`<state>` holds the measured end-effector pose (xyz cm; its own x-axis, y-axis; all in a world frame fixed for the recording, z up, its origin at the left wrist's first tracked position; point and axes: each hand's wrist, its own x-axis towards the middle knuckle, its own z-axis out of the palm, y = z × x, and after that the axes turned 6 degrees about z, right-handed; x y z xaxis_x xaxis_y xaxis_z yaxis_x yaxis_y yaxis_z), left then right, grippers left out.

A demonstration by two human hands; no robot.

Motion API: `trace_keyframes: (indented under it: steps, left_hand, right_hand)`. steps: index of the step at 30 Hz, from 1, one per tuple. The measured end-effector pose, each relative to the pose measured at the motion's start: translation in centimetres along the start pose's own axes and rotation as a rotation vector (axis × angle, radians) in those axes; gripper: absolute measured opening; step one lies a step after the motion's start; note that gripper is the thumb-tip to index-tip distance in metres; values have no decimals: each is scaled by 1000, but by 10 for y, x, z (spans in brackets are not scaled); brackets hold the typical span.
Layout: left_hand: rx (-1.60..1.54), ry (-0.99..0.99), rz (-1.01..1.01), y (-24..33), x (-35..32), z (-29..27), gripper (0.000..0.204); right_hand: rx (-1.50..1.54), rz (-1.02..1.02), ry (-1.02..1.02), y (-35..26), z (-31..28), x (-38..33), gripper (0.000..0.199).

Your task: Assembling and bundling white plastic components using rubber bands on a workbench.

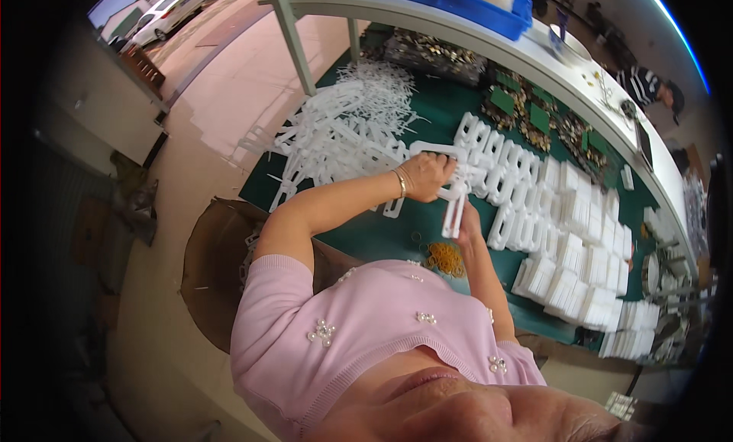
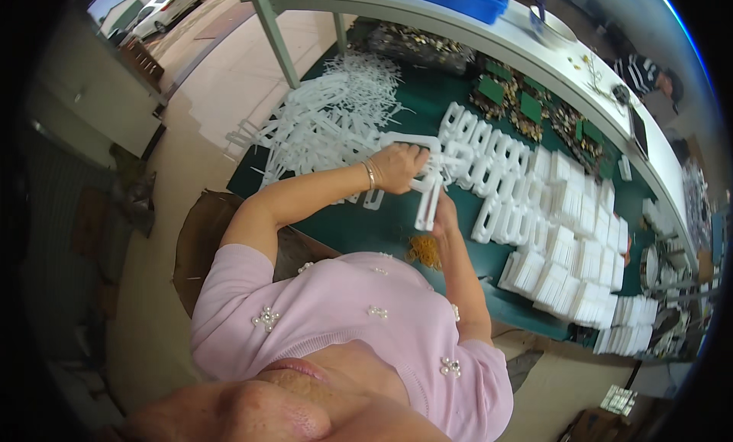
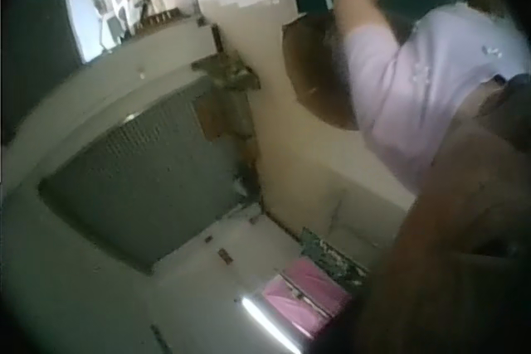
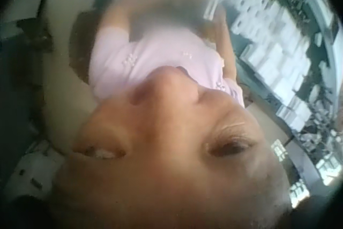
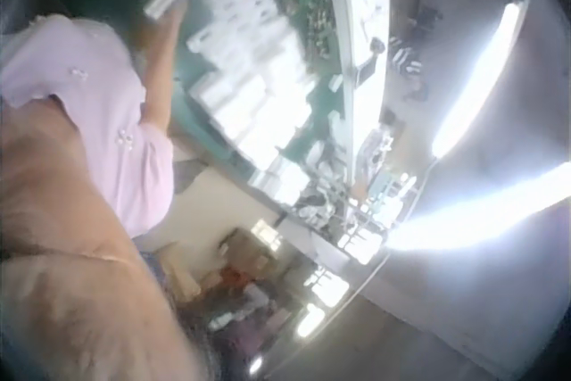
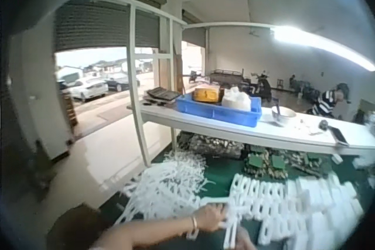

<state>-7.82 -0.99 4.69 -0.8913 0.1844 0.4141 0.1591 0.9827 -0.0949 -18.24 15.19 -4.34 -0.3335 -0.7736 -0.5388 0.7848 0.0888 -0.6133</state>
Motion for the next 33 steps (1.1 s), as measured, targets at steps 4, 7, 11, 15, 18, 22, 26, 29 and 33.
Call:
trace_keyframes:
  steps: [4,7,11,15,18,22,26,29,33]
  left_hand:
    - [-465,-156,-136,-15,-7,-38,53]
    - [-677,125,-348,9,1,-12,51]
    - [-1197,-76,-753,22,0,-20,50]
    - [-587,-408,-346,4,-45,17,55]
    - [-371,-762,-106,34,-53,19,39]
    - [-229,-855,29,43,-22,8,33]
    - [57,-960,211,31,1,-2,35]
    - [-184,-435,-338,-28,-15,17,50]
    - [-1132,136,-682,-180,-173,100,27]
  right_hand:
    - [-213,-29,-49,-20,38,-27,34]
    - [125,-284,-35,-8,55,-17,37]
    - [11,-262,167,-8,41,-5,36]
    - [-960,-272,244,-18,-5,-4,35]
    - [-2010,-788,157,-12,10,-33,35]
    - [-2298,-656,-98,-43,35,-36,34]
    - [-2475,-534,-200,-69,45,-26,30]
    - [-2411,-714,-136,-75,36,-14,29]
    - [-288,-159,-79,-71,51,-22,32]
